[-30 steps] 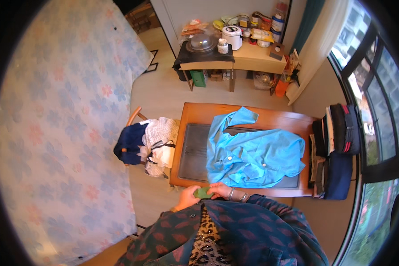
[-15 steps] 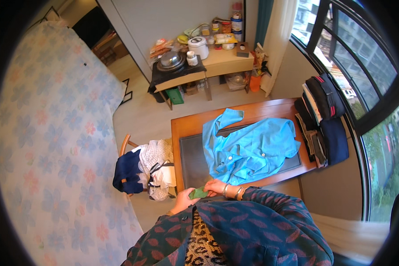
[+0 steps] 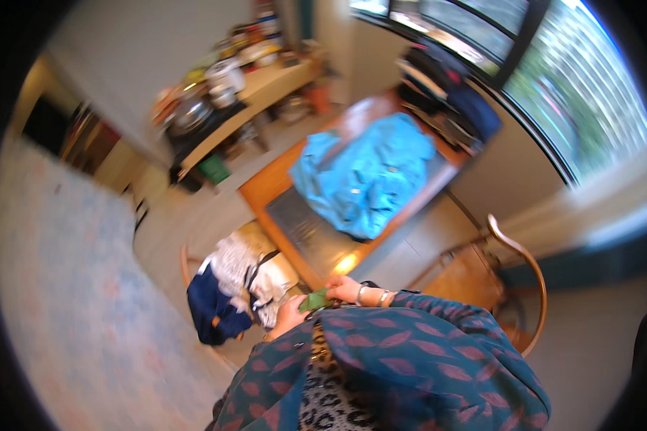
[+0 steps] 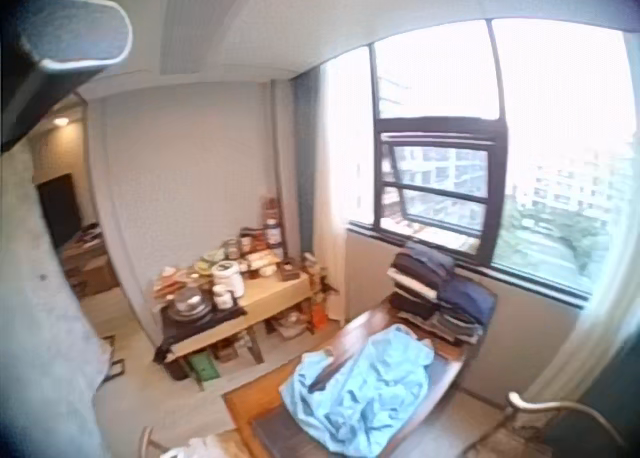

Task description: The person folds a pair of black pants and a blue shirt on a table, then places them in a pile. The person then picks up a blue bag and walks to the bathroom, where they place the bag on the floor.

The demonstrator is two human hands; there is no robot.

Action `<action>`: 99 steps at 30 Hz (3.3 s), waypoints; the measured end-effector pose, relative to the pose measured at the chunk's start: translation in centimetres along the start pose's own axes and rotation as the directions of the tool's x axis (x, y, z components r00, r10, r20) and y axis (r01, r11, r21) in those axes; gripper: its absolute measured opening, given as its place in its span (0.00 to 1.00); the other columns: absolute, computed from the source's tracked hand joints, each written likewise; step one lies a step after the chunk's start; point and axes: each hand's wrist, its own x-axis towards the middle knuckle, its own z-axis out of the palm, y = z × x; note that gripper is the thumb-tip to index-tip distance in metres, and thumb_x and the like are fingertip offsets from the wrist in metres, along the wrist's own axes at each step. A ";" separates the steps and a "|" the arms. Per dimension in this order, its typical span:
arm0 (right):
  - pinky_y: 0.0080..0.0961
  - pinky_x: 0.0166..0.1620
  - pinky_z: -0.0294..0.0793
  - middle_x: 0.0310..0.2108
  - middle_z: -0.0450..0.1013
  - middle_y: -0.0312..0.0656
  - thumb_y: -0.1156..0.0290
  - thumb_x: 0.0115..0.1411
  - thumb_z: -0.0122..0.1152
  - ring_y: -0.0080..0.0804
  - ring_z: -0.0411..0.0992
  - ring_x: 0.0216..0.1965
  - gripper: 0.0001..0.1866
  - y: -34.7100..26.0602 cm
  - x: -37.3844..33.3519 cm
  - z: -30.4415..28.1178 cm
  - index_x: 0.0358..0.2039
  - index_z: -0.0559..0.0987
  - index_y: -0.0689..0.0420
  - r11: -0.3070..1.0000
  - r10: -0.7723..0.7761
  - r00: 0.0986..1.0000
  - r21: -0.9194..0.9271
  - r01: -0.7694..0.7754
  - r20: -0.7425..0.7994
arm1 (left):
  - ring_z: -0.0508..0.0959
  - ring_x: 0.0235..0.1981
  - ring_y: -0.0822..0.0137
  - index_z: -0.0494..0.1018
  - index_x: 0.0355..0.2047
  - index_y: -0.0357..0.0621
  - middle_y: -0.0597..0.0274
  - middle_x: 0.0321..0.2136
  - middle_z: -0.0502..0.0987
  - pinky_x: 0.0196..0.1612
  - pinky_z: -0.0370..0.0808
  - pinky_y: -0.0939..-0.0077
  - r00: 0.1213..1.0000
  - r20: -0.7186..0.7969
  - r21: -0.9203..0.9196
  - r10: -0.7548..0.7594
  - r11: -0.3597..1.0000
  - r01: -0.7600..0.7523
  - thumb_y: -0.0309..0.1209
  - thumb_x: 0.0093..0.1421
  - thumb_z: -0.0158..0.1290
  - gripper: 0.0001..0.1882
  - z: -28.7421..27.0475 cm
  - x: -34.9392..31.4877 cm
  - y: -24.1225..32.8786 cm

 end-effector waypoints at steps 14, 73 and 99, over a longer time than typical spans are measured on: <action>0.24 0.26 0.76 0.26 0.77 0.39 0.71 0.53 0.59 0.25 0.74 0.22 0.10 11.6 -6.7 1.2 0.36 0.80 0.57 0.940 0.100 0.902 0.338 0.053 -0.420 | 0.78 0.43 0.50 0.76 0.44 0.45 0.52 0.38 0.79 0.45 0.75 0.63 0.743 0.632 0.004 0.222 0.957 -0.289 0.34 0.46 0.63 0.23 4.3 5.5 2.1; 0.49 0.46 0.73 0.39 0.77 0.55 0.52 0.62 0.54 0.57 0.74 0.44 0.18 40.8 -41.8 -26.4 0.40 0.79 0.53 0.881 -0.063 0.122 -0.112 -0.459 -0.991 | 0.80 0.43 0.53 0.76 0.47 0.43 0.49 0.39 0.80 0.48 0.74 0.67 0.696 0.718 0.132 0.012 0.979 -0.153 0.39 0.48 0.64 0.26 17.7 -1.3 7.6; 0.43 0.52 0.71 0.47 0.73 0.49 0.71 0.48 0.68 0.51 0.71 0.48 0.22 33.3 -32.1 -18.0 0.46 0.77 0.57 0.725 -0.533 0.525 -0.678 -0.122 -0.664 | 0.77 0.40 0.45 0.76 0.43 0.43 0.48 0.36 0.78 0.43 0.74 0.54 0.884 0.453 0.124 0.117 0.974 -0.192 0.35 0.51 0.59 0.19 15.7 -7.8 21.8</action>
